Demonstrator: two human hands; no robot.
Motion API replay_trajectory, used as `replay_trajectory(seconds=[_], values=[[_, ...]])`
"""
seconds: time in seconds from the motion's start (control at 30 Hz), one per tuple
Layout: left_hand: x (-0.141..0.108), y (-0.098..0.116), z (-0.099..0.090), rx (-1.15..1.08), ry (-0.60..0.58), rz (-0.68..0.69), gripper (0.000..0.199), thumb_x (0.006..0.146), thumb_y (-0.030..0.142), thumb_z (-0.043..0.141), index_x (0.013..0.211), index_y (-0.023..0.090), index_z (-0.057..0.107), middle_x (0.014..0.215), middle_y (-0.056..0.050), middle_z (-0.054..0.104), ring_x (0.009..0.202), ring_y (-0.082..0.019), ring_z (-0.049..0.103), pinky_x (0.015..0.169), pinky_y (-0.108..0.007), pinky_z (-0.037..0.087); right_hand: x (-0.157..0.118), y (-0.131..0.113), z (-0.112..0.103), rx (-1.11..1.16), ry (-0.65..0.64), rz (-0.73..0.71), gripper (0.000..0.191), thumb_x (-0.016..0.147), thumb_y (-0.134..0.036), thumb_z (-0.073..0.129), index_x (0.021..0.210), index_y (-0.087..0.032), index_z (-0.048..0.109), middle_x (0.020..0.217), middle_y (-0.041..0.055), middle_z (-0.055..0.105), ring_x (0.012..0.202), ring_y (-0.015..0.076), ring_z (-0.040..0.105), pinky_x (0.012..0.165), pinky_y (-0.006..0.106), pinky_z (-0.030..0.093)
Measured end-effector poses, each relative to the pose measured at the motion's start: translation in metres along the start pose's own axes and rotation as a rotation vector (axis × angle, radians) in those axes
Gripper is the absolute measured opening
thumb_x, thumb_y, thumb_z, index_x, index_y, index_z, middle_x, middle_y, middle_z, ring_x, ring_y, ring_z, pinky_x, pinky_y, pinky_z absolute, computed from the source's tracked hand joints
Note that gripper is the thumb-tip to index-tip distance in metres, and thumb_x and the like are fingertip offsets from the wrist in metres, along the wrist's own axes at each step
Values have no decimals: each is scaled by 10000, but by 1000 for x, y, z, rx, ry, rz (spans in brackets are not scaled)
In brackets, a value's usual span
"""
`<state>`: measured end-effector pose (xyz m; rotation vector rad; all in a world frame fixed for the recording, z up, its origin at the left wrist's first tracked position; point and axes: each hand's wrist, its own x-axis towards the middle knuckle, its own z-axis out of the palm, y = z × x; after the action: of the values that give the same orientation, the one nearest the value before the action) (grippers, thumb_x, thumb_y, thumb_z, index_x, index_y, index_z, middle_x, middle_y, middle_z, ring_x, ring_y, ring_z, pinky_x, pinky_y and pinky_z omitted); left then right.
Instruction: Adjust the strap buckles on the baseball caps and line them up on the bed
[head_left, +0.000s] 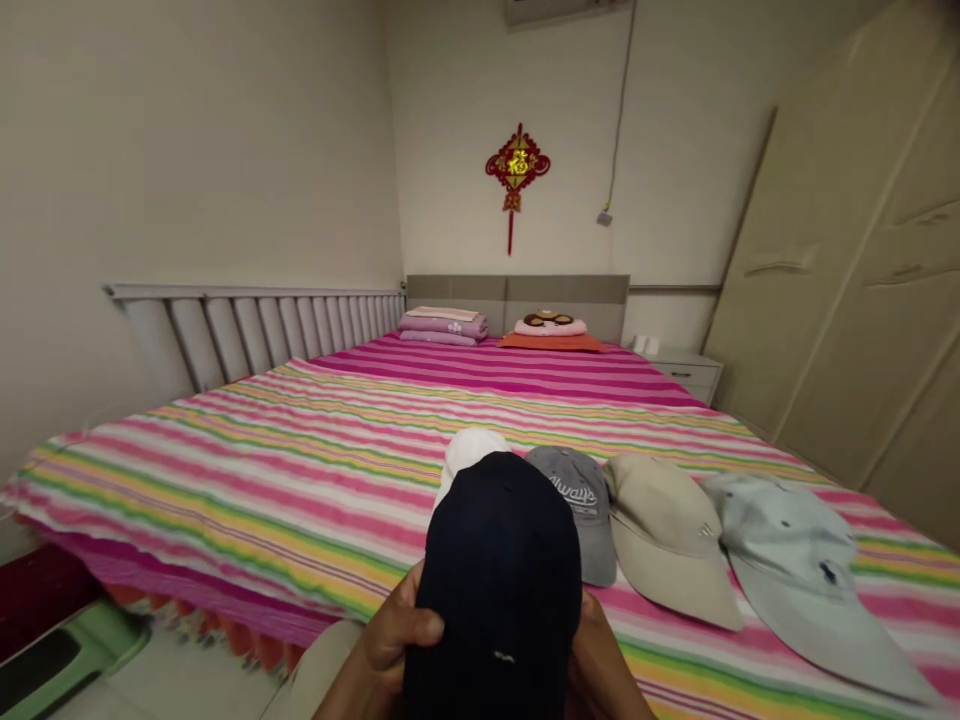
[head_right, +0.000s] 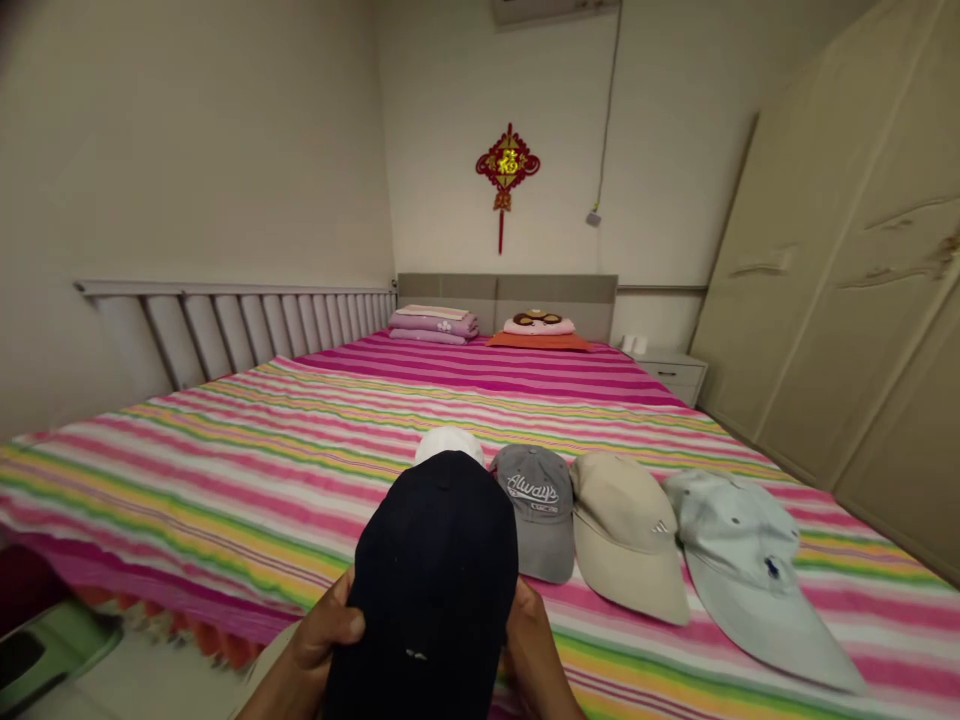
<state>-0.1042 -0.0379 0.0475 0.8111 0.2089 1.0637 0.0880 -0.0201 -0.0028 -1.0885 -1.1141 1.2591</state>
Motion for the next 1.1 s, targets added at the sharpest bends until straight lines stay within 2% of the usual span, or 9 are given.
replay_trajectory(seconds=[0.17,0.27,0.37,0.53,0.57,0.63,0.73,0.87,1.1], values=[[-6,9,-11,56,23,40,512,564,102,694,1062,160,594,945,-121,682,811,-255,646,726,-357,503,2,4,6,146,-142,160,306,659,-501,585,604,-201,566,442,-38,494,382,115,398,397,233,316],[-11,13,-21,49,64,80,482,595,99,675,1064,170,591,965,-114,679,821,-246,645,738,-358,502,3,4,13,2,-181,75,354,700,-530,520,605,-191,560,441,-28,490,383,124,413,403,243,338],[-15,20,-29,62,89,103,430,619,88,657,1039,165,603,951,-112,684,826,-245,646,765,-369,498,12,-7,18,-212,-107,-138,384,739,-525,466,570,-184,516,430,-32,449,382,116,392,397,239,324],[-21,32,-37,85,79,104,432,638,101,645,1064,150,589,1025,-140,657,931,-288,611,860,-446,447,43,-77,33,-360,1,-361,233,766,-403,515,679,-189,542,600,-11,528,555,132,472,540,248,354],[-22,34,-39,89,84,102,442,640,107,646,1075,147,583,1037,-142,652,952,-296,600,873,-452,437,49,-97,41,-511,-6,-490,207,783,-368,506,688,-190,552,627,-1,548,591,142,492,570,257,358],[-24,38,-45,93,105,98,463,638,120,652,1093,146,573,1057,-144,643,986,-308,581,895,-463,420,59,-134,60,-785,-154,-720,150,797,-294,503,713,-195,577,674,6,579,638,147,518,617,264,358],[-26,43,-57,96,151,94,483,624,120,666,1096,157,571,1070,-141,638,993,-315,576,901,-472,413,74,-172,93,-1082,-442,-912,139,798,-278,523,871,-200,612,830,28,627,754,153,548,656,252,357],[-27,53,-78,101,231,112,472,604,100,680,1061,179,590,1011,-116,667,919,-286,617,841,-420,469,98,-181,131,-1402,-581,-892,210,769,-344,517,845,-184,630,787,39,641,717,165,549,565,252,326],[-18,77,-107,123,271,93,450,583,95,695,1016,185,612,919,-91,697,814,-265,651,755,-379,517,139,-166,167,-1483,-647,-798,143,675,-280,529,713,-186,631,695,13,650,609,139,539,462,240,268]])
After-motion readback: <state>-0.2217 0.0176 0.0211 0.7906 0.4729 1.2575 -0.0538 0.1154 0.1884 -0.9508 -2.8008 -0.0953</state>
